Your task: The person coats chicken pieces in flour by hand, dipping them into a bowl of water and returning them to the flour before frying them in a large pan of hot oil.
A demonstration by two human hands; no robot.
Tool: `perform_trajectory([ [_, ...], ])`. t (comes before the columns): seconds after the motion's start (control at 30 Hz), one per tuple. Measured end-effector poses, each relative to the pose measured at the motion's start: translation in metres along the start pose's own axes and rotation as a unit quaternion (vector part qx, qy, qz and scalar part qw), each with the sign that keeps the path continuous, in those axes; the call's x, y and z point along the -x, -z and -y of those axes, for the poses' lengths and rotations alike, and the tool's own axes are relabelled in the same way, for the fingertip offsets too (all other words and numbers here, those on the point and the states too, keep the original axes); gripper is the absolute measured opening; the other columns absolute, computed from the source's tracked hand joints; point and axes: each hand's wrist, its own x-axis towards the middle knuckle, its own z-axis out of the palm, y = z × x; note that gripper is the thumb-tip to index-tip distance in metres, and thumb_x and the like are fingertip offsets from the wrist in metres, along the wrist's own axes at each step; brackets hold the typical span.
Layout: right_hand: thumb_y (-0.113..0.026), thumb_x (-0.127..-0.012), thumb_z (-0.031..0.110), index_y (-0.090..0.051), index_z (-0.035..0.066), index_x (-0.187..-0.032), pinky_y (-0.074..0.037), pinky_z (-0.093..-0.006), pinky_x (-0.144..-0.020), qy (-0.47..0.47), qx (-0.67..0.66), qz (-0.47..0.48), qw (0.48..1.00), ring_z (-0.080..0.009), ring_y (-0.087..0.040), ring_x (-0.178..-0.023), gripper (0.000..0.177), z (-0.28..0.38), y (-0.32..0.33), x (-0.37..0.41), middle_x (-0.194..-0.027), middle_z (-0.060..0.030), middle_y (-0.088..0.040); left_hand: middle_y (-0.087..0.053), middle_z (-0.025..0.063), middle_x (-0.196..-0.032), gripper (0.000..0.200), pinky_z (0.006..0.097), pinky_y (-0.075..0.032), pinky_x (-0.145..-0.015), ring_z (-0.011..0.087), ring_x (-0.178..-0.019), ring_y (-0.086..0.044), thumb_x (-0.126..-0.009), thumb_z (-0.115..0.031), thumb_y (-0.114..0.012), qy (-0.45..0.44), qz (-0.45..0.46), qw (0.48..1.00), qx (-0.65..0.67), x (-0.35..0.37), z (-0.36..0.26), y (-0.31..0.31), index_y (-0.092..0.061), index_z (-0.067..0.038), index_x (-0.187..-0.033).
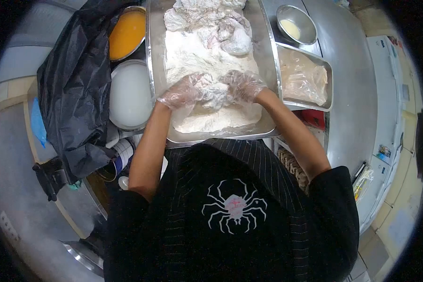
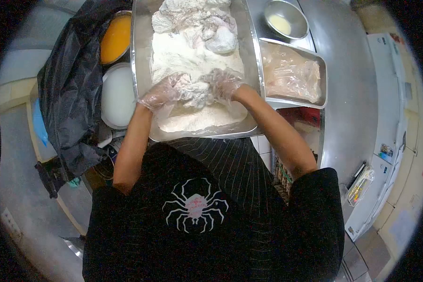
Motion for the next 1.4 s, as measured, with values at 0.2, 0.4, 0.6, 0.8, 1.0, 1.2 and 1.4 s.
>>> perform_trajectory([
  [0.2, -0.048, -0.079, 0.015, -0.041, 0.012, -0.122, -0.045, -0.0352, -0.079, -0.013, -0.303, 0.043, 0.952, -0.0268, -0.055, -0.091, 0.043, -0.011, 0.019, 0.014, -0.112, -0.0149, -0.051, -0.053, 0.0121, -0.105, 0.056, 0.0246, -0.042, -0.082, 0.0148, -0.094, -0.052, -0.07, -0.004, -0.059, -0.013, -0.082, 0.996, -0.018, 0.005, -0.016, -0.004, -0.037, 0.003, -0.121],
  [0.4, -0.056, -0.076, 0.026, -0.049, 0.01, -0.109, -0.045, -0.0365, -0.075, 0.051, -0.198, -0.077, 0.976, -0.029, -0.056, -0.083, 0.037, 0.005, 0.03, 0.0, -0.093, -0.016, -0.057, -0.054, 0.0115, -0.104, 0.05, 0.0233, -0.043, -0.076, 0.0142, -0.091, -0.051, -0.074, -0.005, -0.054, -0.031, -0.119, 0.991, -0.056, -0.008, 0.01, 0.004, -0.038, 0.002, -0.121],
  [0.6, -0.045, -0.084, 0.015, -0.049, 0.012, -0.113, -0.046, -0.0305, -0.077, 0.025, -0.055, 0.025, 0.998, -0.0235, -0.056, -0.086, 0.029, 0.002, 0.044, -0.032, -0.099, -0.0129, -0.057, -0.057, 0.0085, -0.102, 0.037, 0.0246, -0.044, -0.074, 0.0138, -0.089, -0.054, -0.073, -0.005, -0.052, -0.115, -0.25, 0.95, -0.151, -0.008, 0.003, 0.009, -0.048, 0.0, -0.109],
  [0.8, -0.046, -0.084, 0.017, -0.043, 0.013, -0.121, -0.043, -0.0325, -0.081, -0.066, -0.381, -0.154, 0.909, -0.0223, -0.053, -0.093, 0.037, -0.028, 0.118, -0.096, -0.106, -0.0095, -0.056, -0.06, 0.0088, -0.09, 0.024, 0.0235, -0.045, -0.071, 0.0146, -0.079, -0.057, -0.073, -0.007, -0.054, -0.153, -0.383, 0.873, -0.261, -0.012, -0.006, 0.009, -0.056, -0.002, -0.096],
  [1.0, -0.051, -0.079, 0.026, -0.05, 0.01, -0.114, -0.042, -0.0345, -0.083, -0.22, -0.007, -0.162, 0.962, -0.0254, -0.052, -0.098, 0.039, -0.083, 0.105, -0.134, -0.11, -0.0132, -0.053, -0.061, 0.0095, -0.087, 0.026, 0.0267, -0.044, -0.075, 0.0161, -0.081, -0.057, -0.075, -0.013, -0.056, -0.137, -0.332, 0.83, -0.426, -0.06, -0.027, 0.017, -0.055, 0.0, -0.098],
  [1.2, -0.055, -0.074, 0.029, -0.054, 0.009, -0.109, -0.042, -0.0361, -0.082, -0.254, -0.002, -0.238, 0.937, -0.0282, -0.053, -0.097, 0.041, -0.065, 0.059, -0.12, -0.11, -0.0143, -0.053, -0.056, 0.0206, -0.099, 0.042, 0.0336, -0.042, -0.078, 0.0255, -0.092, -0.054, -0.076, -0.027, -0.053, -0.028, -0.307, 0.827, -0.47, -0.212, 0.012, 0.09, -0.052, 0.004, -0.104],
  [1.4, -0.056, -0.07, 0.033, -0.055, 0.006, -0.106, -0.041, -0.0371, -0.084, -0.243, 0.063, -0.059, 0.966, -0.0296, -0.052, -0.099, 0.045, -0.059, 0.048, -0.095, -0.109, -0.0159, -0.054, -0.055, 0.0148, -0.104, 0.038, 0.0308, -0.042, -0.08, 0.0208, -0.092, -0.053, -0.078, -0.028, -0.051, 0.074, -0.144, 0.957, -0.241, -0.125, -0.071, 0.021, -0.055, 0.001, -0.101],
])
